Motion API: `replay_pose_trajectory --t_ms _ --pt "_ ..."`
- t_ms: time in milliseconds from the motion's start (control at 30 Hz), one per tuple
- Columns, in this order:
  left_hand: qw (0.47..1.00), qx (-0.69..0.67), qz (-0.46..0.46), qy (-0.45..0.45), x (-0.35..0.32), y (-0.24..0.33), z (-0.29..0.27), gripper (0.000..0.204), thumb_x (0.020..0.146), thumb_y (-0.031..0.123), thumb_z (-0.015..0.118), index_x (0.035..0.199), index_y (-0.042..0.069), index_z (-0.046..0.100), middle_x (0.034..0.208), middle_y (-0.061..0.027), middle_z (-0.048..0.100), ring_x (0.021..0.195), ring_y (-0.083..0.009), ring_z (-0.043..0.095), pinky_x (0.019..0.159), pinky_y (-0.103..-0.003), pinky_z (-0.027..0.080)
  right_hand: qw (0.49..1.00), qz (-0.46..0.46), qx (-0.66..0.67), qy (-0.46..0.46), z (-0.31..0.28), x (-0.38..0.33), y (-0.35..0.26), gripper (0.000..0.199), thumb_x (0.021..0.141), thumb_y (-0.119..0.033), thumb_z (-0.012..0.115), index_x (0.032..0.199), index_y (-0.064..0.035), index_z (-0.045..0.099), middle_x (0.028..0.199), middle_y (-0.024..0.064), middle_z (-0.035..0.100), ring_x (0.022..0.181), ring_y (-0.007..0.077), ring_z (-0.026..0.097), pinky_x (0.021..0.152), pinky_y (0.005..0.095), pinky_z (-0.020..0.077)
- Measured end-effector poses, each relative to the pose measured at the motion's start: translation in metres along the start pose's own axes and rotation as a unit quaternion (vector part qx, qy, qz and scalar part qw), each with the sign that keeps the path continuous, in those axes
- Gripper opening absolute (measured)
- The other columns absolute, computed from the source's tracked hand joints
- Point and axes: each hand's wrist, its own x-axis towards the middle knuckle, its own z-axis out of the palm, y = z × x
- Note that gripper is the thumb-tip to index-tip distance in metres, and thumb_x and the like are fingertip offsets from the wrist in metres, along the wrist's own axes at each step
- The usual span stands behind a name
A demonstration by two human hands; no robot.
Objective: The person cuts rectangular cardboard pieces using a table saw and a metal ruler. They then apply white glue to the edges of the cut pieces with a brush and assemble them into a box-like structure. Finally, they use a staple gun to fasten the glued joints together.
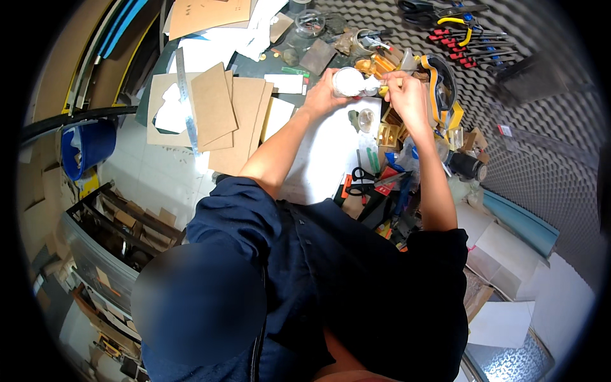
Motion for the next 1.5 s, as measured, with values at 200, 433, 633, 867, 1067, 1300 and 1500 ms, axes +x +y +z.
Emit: replay_pose_trajectory --t_ms 200,433,633,867,1067,1300,1500 --pt "1.0 0.0 0.005 -0.002 -0.001 0.003 -0.002 0.079 0.07 0.029 0.082 0.129 0.009 0.033 0.129 -0.0182 0.051 0.118 -0.0365 0.053 0.095 -0.041 0.045 0.999 -0.036 0.023 0.022 0.013 -0.001 -0.003 0.027 0.095 -0.023 0.052 0.1 -0.0017 0.068 0.06 0.0103 0.065 0.059 0.02 0.067 0.06 0.0323 0.051" --pt "1.0 0.003 0.004 0.008 0.0 -0.003 0.001 0.088 0.065 0.041 0.086 0.128 0.007 0.035 0.125 -0.0183 0.055 0.116 -0.0322 0.056 0.094 -0.041 0.046 0.993 -0.022 -0.098 0.058 0.014 -0.013 0.012 0.028 0.095 -0.026 0.053 0.099 -0.0024 0.068 0.065 0.0161 0.065 0.065 0.0282 0.068 0.064 0.0388 0.0505" --pt "0.999 -0.006 0.03 0.012 0.002 -0.007 0.003 0.086 0.066 0.039 0.085 0.128 0.007 0.035 0.125 -0.0178 0.055 0.117 -0.0325 0.056 0.094 -0.041 0.047 0.997 -0.05 0.058 0.015 0.005 -0.022 0.008 0.02 0.093 -0.019 0.059 0.104 -0.0063 0.069 0.073 0.0085 0.067 0.062 0.0163 0.064 0.062 0.0281 0.0506" --pt "1.0 -0.008 0.028 0.006 0.003 -0.01 0.003 0.083 0.067 0.027 0.085 0.129 0.008 0.034 0.128 -0.0171 0.054 0.119 -0.033 0.054 0.096 -0.04 0.046 0.983 -0.161 0.002 -0.091 0.013 -0.026 0.024 0.019 0.092 -0.013 0.059 0.108 -0.0054 0.065 0.097 0.0115 0.062 0.087 0.0248 0.063 0.074 0.0335 0.0503" --pt "1.0 0.006 0.021 -0.004 0.004 -0.009 0.004 0.082 0.069 0.026 0.083 0.13 0.008 0.031 0.128 -0.0184 0.054 0.12 -0.0331 0.054 0.097 -0.04 0.044 0.981 -0.17 -0.051 -0.082 -0.011 -0.04 0.028 0.019 0.091 -0.015 0.058 0.106 -0.0057 0.065 0.096 0.0134 0.062 0.091 0.0309 0.062 0.08 0.0366 0.0483" --pt "1.0 -0.012 0.014 -0.008 0.003 -0.007 0.005 0.083 0.07 0.023 0.084 0.13 0.006 0.029 0.128 -0.0202 0.053 0.12 -0.0331 0.053 0.099 -0.038 0.043 0.993 -0.025 0.119 0.002 0.017 -0.02 0.034 0.025 0.095 -0.023 0.058 0.105 -0.0029 0.069 0.068 0.0074 0.065 0.058 0.009 0.058 0.055 0.0264 0.0473" --pt "1.0 0.017 0.026 0.0 0.003 -0.007 0.005 0.083 0.07 0.021 0.084 0.13 0.006 0.029 0.127 -0.0202 0.053 0.12 -0.0331 0.054 0.099 -0.038 0.043 0.994 0.029 0.082 0.063 0.021 -0.023 0.037 0.026 0.096 -0.02 0.053 0.102 -0.0013 0.07 0.059 0.0057 0.065 0.049 0.0113 0.061 0.047 0.0274 0.0467"
